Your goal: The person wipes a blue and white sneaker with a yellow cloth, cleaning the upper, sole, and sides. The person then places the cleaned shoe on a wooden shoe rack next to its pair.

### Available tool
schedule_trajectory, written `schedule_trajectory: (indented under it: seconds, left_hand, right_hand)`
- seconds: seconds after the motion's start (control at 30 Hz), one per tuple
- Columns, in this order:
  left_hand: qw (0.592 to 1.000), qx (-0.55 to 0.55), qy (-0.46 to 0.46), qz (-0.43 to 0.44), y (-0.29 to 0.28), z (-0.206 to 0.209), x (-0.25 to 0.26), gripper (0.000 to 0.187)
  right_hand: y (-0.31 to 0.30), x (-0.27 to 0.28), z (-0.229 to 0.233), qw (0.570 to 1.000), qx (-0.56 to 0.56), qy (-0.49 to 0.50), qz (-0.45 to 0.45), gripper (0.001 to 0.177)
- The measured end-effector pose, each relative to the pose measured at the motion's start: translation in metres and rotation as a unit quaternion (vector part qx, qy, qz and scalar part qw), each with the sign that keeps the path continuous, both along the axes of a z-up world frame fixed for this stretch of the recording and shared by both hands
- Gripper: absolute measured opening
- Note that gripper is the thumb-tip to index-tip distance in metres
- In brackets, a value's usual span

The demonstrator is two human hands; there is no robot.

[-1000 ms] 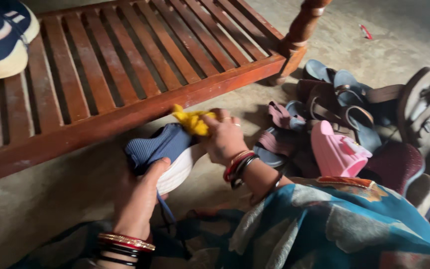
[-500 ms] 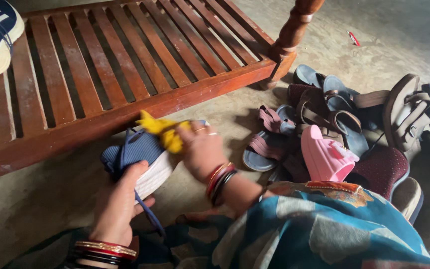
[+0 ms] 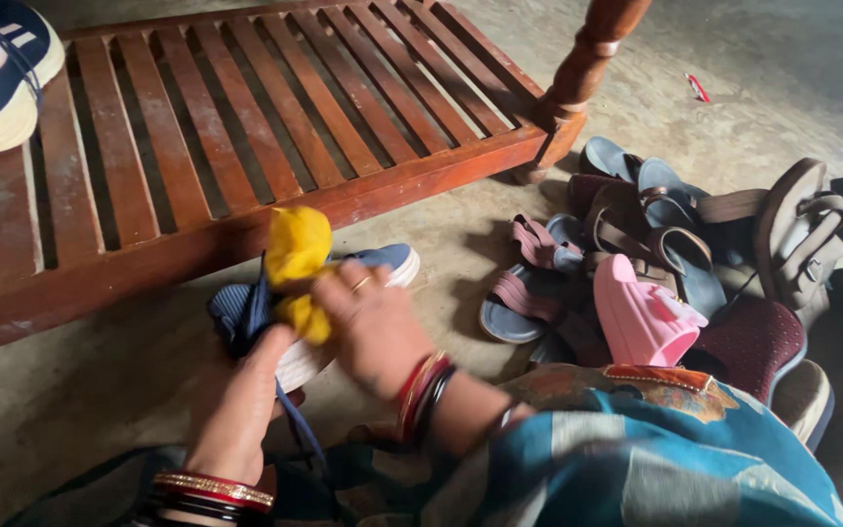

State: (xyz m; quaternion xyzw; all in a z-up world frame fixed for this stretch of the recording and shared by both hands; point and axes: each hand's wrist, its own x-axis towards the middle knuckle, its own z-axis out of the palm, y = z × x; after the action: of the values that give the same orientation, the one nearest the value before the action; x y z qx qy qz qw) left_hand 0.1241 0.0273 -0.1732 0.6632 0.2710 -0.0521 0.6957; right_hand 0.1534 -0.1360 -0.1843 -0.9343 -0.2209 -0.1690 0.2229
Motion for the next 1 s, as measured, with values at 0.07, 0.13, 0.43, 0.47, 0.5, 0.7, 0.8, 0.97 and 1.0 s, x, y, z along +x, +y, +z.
schedule_trajectory:
  seconds: [0.07,0.13,0.43,0.47,0.5,0.7,0.8,0.97,1.0]
  left_hand:
    - [1.0,-0.003,0.012,-0.012,0.0,0.006,0.0,0.05]
    - [0.999,0.021,0.021,-0.02,-0.003,0.014,-0.001,0.055]
    - [0.979,0.193,0.05,-0.036,-0.004,0.012,0.002,0.064]
    - [0.98,0.189,0.06,-0.035,-0.002,0.01,0.002,0.062]
    - [0.98,0.184,0.07,-0.033,-0.001,0.009,0.003,0.06]
    - [0.999,0.013,0.038,-0.011,-0.001,0.018,-0.001,0.057]
    - [0.999,0.028,0.028,-0.018,-0.004,0.027,-0.001,0.061]
    - [0.997,0.067,0.014,-0.042,-0.004,0.018,-0.002,0.062]
    - [0.997,0.061,0.022,-0.036,-0.003,0.013,-0.001,0.061]
  right_hand:
    - [-0.02,0.03,-0.008,0.995,-0.044,0.014,-0.085,0.049]
    - [-0.047,0.046,-0.02,0.979,-0.044,0.065,-0.187,0.049]
    - [-0.001,0.001,0.004,0.997,0.057,0.01,-0.044,0.06]
    - [0.008,-0.013,0.01,0.996,0.089,-0.025,0.01,0.062]
    - [0.013,-0.02,0.015,0.995,0.096,-0.013,0.027,0.064]
    - [-0.007,0.019,-0.014,0.998,-0.005,0.005,-0.061,0.063]
    - [-0.042,0.049,-0.036,0.977,-0.044,0.107,-0.18,0.063]
    - [-0.038,0.039,-0.024,0.965,-0.037,0.155,-0.208,0.073]
    - [-0.028,0.029,-0.015,0.973,-0.055,0.138,-0.178,0.078]
